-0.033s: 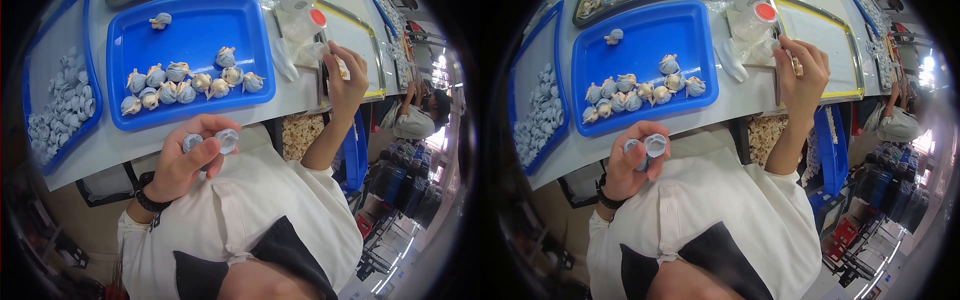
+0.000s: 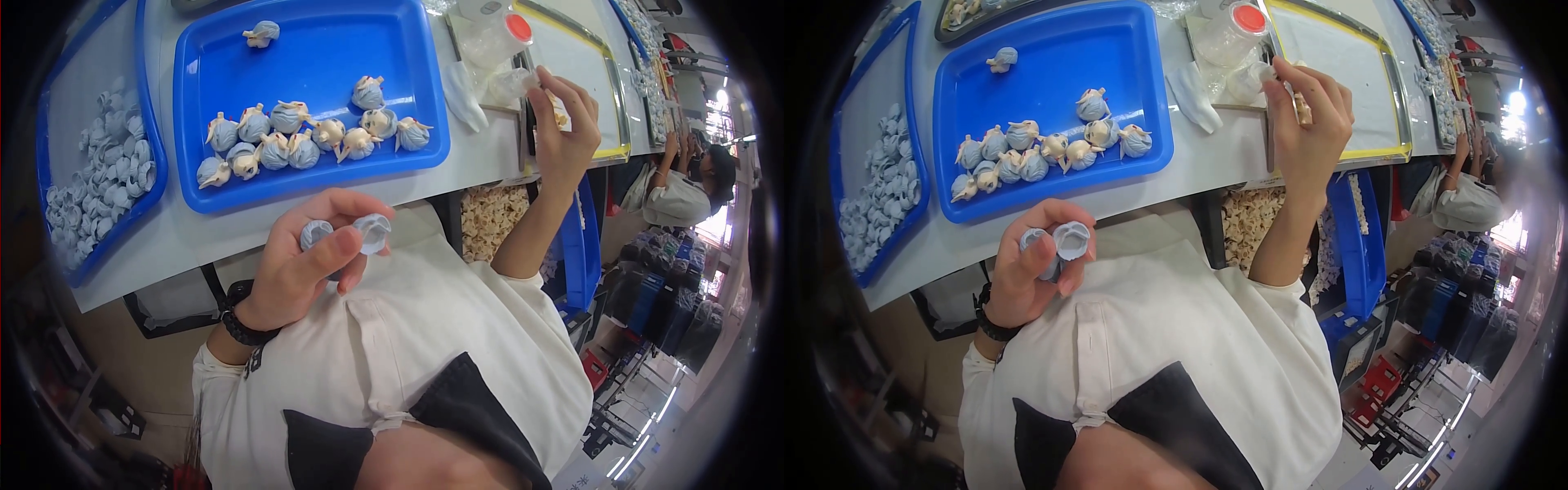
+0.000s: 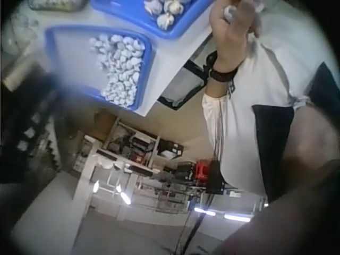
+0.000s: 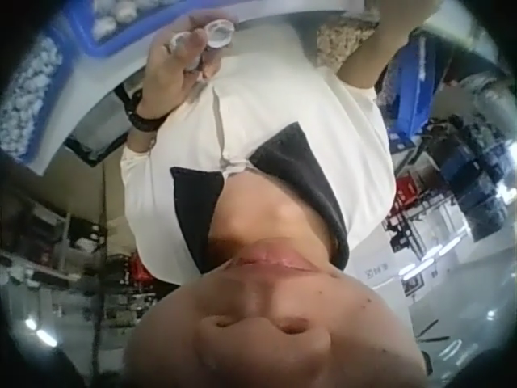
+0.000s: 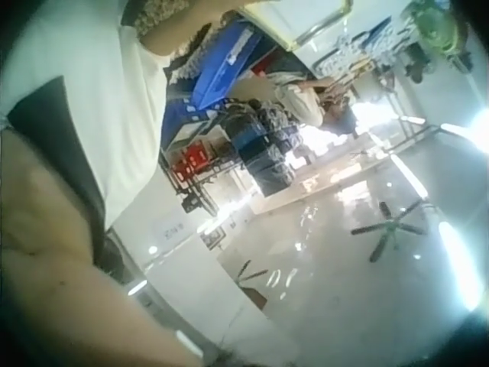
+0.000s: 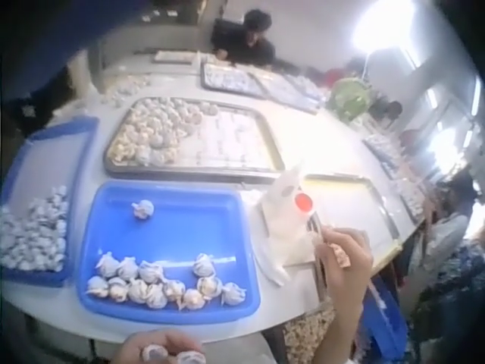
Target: The person assembles small plastic figurines by hand, securing the assembly parts with glue from a bottle.
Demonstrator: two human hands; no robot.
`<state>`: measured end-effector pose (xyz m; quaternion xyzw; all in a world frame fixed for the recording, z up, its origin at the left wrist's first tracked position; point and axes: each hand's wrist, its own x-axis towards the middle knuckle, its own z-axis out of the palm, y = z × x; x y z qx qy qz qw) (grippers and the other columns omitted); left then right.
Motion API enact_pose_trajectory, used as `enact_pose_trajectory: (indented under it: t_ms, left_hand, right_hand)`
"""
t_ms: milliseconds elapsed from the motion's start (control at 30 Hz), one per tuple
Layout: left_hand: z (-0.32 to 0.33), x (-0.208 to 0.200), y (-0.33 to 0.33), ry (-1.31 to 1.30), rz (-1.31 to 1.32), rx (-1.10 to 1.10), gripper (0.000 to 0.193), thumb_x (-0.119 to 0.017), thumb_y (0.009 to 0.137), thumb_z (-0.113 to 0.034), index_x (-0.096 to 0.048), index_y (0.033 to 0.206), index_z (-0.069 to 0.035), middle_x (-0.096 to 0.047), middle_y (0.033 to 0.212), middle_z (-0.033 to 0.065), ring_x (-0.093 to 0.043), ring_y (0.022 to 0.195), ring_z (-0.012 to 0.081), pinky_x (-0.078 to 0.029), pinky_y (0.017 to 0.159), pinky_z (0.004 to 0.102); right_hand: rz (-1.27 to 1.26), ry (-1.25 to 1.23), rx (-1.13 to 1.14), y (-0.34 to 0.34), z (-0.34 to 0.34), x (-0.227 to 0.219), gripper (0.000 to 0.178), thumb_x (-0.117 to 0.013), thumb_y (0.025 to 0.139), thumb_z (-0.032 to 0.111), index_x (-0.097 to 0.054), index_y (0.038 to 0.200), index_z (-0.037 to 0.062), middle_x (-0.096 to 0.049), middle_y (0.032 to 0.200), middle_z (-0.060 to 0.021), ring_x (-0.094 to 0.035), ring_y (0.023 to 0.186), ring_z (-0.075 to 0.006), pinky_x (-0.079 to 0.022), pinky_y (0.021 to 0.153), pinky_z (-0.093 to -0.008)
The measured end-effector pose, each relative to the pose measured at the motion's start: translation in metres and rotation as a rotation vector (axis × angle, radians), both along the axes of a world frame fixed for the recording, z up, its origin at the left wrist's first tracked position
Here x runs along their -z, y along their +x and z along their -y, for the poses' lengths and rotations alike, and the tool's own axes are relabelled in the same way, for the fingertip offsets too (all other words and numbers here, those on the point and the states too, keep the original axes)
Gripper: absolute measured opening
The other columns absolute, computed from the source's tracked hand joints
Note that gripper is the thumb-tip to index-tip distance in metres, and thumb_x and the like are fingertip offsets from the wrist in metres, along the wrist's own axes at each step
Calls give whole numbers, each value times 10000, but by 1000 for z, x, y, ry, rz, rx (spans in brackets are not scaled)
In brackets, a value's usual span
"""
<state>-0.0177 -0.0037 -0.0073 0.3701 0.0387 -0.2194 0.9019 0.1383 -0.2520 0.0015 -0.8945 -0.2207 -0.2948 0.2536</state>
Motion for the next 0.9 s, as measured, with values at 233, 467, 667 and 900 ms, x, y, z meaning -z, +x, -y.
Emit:
enact_pose_trajectory:
  t_ms: [233, 467, 667, 900]
  left_hand:
    - [-1, 1, -2, -3, 14, -4, 461, -579, 812, -359, -502, 1058, 23, -551, 817, 67, -459, 559, 60, -377, 499, 186]
    - [0, -3, 0, 23, 39, -184, 409, -600, 808, -300, -509, 1041, 22, -562, 832, 68, -467, 566, 61, -380, 486, 190]
    - [-2, 2, -4, 95, 82, -271, 359, -614, 805, -258, -526, 1015, 20, -582, 840, 72, -485, 568, 60, -382, 467, 193]
    - [1, 1, -4, 120, 119, -358, 322, -615, 807, -217, -531, 1024, 6, -586, 835, 65, -490, 563, 52, -374, 456, 175]
  right_hand:
    - [52, 230, 93, -6, -1, 18, 194, -686, 691, 90, -666, 882, 64, -628, 880, -58, -536, 828, -180, -414, 747, -286]
    - [-304, 984, -604, -56, -55, -1, 262, -665, 715, 90, -602, 946, -17, -591, 899, -132, -529, 811, -176, -406, 725, -296]
    - [-303, 516, -896, -70, -88, -6, 339, -729, 619, 130, -612, 921, 27, -585, 831, -78, -521, 736, -190, -378, 681, -305]
    - [-166, 362, -775, -76, -95, -9, 350, -747, 566, 181, -626, 875, 70, -575, 779, -22, -501, 712, -186, -362, 693, -313]
